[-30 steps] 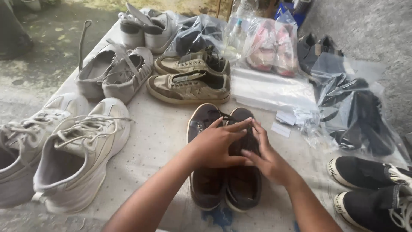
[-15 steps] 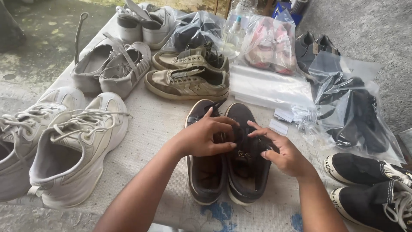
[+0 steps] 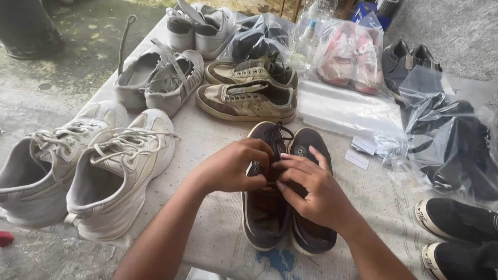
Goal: The person removes a pair of black canvas shoes from a plastic bag, places them on a table, and inspects them by removing the laces, turning the shoes over, and examining the soles and sides. The person then re-laces the shoes and continues to handle them.
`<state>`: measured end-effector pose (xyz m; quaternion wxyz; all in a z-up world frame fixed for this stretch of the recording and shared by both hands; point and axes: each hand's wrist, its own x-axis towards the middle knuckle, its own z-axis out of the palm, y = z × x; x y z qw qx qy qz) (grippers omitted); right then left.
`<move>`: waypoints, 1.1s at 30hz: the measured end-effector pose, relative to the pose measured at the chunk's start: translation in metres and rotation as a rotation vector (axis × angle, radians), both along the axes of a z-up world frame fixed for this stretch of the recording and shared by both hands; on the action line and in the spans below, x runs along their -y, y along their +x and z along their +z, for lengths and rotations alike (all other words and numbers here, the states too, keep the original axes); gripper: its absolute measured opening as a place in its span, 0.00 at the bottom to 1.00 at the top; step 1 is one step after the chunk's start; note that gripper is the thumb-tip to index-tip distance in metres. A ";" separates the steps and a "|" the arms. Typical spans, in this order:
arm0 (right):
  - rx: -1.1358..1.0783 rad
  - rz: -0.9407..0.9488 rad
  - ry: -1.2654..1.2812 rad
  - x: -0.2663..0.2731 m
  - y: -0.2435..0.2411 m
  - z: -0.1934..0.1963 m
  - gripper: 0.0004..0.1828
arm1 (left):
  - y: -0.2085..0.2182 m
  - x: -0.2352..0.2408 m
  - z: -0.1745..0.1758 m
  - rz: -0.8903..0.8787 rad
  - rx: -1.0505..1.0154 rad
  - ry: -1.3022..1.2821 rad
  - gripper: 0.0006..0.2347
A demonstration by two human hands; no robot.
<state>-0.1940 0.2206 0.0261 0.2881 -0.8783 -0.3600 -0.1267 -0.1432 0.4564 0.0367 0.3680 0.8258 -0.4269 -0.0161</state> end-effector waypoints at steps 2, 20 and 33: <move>-0.008 -0.049 0.072 0.001 -0.002 0.000 0.05 | 0.000 -0.005 0.001 0.008 -0.030 -0.027 0.07; -0.088 -0.178 -0.393 -0.005 0.003 -0.001 0.40 | 0.007 -0.012 -0.015 0.054 0.041 -0.207 0.13; -0.008 -0.125 -0.008 -0.013 0.004 0.010 0.07 | 0.006 -0.009 -0.020 0.098 -0.049 -0.323 0.06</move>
